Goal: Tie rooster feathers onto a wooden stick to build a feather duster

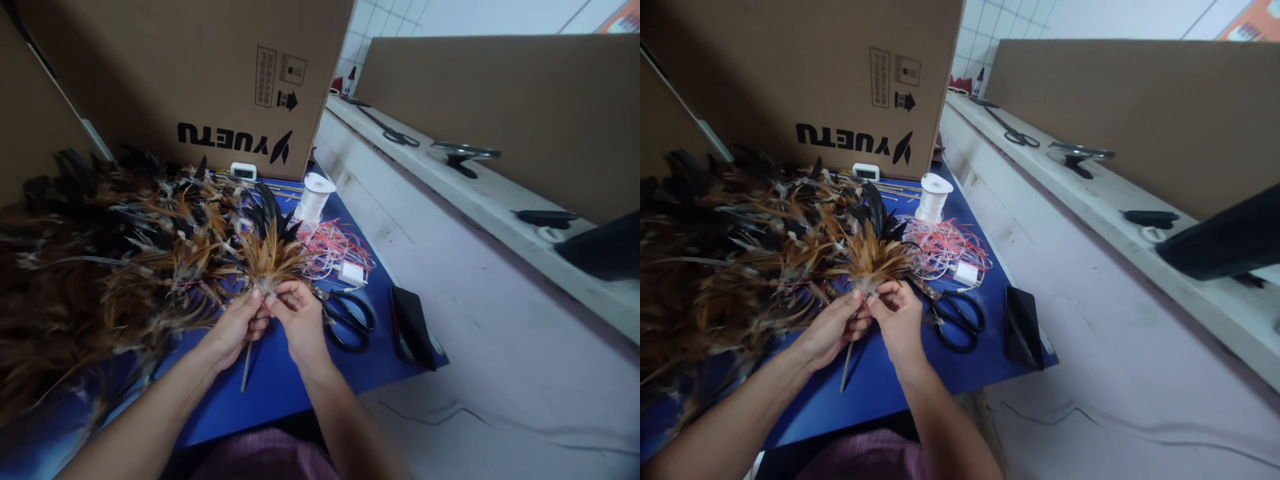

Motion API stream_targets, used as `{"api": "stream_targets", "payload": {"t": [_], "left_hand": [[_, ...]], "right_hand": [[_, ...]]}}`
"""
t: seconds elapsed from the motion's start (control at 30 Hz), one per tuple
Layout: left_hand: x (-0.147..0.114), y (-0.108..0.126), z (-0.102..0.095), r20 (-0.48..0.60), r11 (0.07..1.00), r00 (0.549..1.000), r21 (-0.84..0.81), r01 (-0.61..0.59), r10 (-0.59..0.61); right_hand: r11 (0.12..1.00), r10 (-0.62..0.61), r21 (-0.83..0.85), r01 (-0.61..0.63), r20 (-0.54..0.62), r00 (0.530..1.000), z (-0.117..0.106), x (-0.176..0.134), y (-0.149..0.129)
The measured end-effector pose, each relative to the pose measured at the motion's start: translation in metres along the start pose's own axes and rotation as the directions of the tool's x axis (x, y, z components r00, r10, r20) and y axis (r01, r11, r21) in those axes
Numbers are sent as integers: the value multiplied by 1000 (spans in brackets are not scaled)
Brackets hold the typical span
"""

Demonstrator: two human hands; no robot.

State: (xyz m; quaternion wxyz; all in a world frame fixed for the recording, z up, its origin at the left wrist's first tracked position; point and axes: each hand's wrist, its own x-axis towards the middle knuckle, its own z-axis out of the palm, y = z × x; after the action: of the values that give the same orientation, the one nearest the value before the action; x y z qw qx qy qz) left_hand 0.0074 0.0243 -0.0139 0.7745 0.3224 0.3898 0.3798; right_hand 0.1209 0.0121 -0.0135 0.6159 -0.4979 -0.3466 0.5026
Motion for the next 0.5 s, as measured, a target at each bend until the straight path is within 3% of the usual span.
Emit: {"api": "stream_targets", "payload": {"t": [0.33,0.5], "left_hand": [[-1,2,1,-5,1000,1000,15,-2,2],[0,1,1,18,1000,1000,12,10,-10]], "right_hand": [[977,-119,-185,105,-67,991,1,-5,3],[986,-121,-122,115,-46,992,2,-1,3]]}}
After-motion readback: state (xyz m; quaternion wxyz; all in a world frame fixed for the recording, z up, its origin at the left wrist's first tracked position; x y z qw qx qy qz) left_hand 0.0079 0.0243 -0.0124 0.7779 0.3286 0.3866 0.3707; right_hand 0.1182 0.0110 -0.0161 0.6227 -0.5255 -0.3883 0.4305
